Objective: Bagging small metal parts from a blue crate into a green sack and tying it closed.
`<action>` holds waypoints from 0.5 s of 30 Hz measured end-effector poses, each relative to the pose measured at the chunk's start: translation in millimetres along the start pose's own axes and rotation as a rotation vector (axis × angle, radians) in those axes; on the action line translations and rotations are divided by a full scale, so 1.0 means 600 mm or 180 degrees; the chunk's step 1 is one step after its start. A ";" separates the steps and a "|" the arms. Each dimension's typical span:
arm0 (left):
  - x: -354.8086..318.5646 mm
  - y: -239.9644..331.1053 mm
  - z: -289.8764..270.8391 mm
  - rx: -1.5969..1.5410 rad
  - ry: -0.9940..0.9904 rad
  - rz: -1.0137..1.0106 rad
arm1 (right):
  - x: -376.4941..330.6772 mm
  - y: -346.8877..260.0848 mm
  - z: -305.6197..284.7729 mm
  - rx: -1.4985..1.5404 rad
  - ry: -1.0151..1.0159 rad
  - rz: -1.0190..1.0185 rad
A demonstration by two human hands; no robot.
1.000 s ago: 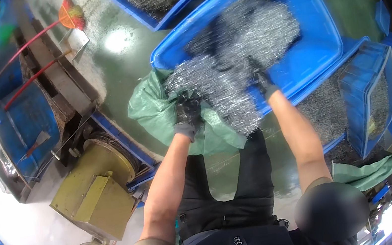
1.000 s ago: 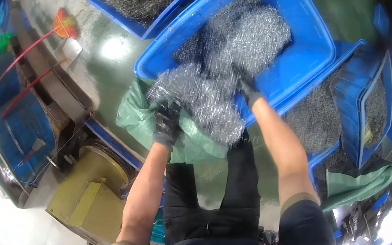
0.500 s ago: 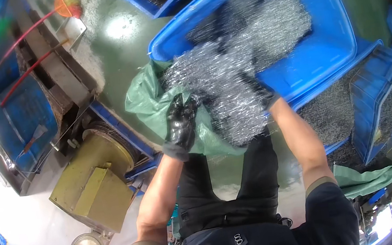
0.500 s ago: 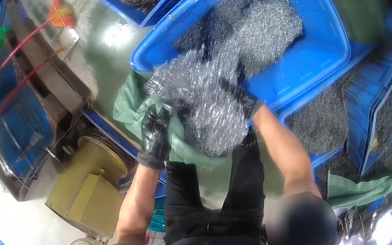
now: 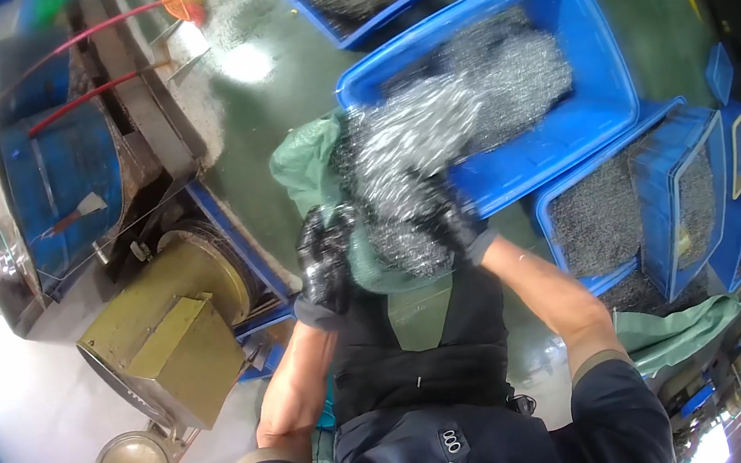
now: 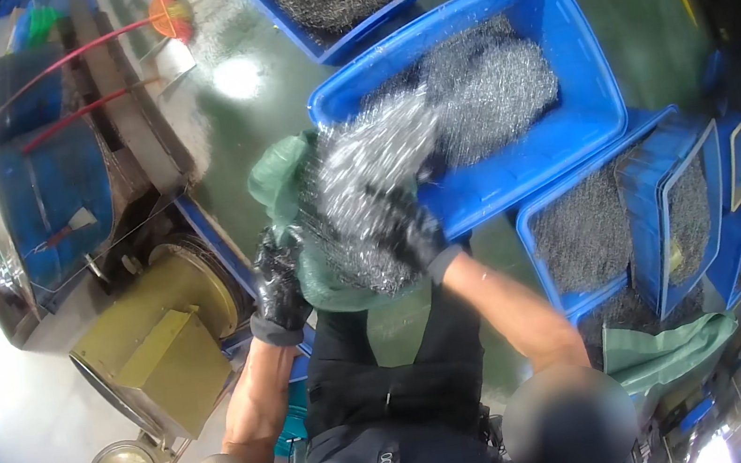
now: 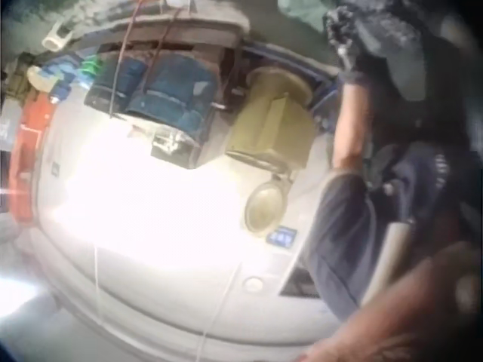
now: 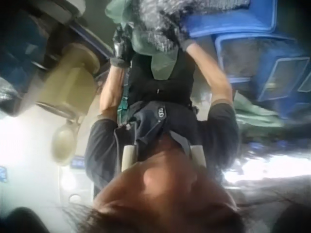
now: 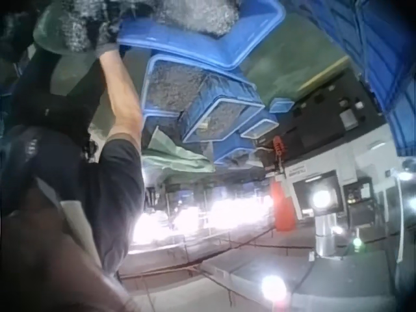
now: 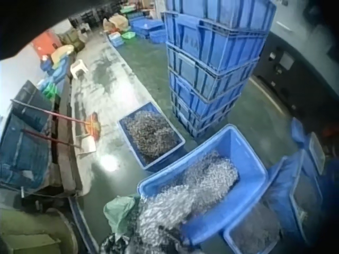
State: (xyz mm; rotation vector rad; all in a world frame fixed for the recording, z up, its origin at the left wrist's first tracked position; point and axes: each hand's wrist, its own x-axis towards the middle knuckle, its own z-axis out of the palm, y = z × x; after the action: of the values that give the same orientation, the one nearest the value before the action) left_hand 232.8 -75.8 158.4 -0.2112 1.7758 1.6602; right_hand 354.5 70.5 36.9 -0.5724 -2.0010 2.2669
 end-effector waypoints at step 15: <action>-0.122 0.020 -0.051 -0.1553 -0.1004 -0.1031 | 0.077 0.088 0.235 0.0777 -0.1342 0.1168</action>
State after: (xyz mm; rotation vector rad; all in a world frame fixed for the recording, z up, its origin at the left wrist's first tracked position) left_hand 269.8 -126.4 208.4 -0.4062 1.0269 1.7450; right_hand 277.2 -57.4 -12.6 -0.5056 -1.8466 3.0188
